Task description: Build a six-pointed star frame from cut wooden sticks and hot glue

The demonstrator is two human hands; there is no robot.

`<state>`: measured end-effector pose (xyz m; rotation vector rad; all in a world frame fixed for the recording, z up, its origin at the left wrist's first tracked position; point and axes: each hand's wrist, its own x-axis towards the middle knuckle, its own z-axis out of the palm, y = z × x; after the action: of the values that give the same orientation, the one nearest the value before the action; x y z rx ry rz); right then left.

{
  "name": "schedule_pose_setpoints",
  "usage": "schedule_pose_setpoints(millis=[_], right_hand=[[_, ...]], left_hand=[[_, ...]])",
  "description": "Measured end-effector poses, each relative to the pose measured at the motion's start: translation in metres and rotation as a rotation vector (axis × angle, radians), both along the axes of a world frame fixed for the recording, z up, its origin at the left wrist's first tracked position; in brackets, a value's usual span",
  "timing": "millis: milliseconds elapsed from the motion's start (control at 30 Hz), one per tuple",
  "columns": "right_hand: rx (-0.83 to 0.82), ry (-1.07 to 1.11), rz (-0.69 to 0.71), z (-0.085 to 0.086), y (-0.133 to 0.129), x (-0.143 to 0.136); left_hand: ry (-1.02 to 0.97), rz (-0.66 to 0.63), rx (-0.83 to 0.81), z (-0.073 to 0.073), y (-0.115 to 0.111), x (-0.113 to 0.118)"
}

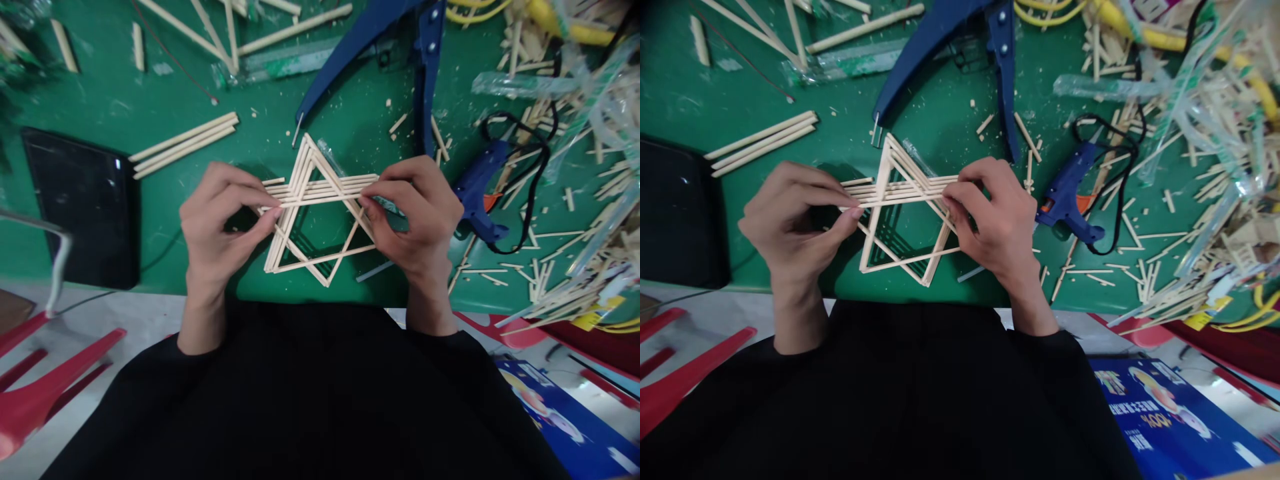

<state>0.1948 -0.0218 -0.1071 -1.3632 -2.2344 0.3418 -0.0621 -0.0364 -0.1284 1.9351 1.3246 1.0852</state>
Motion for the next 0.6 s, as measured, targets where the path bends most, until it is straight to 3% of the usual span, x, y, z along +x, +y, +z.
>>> schedule_pose_setpoints(millis=[267,600], right_hand=[[0.126,-0.003,0.044,-0.001,0.0012,-0.0003],[0.106,0.016,0.04,-0.0012,0.0004,0.0002]], left_hand=[[0.051,0.019,0.013,0.0005,-0.0008,-0.0002],[0.049,0.015,-0.006,0.0009,0.0002,-0.0006]])
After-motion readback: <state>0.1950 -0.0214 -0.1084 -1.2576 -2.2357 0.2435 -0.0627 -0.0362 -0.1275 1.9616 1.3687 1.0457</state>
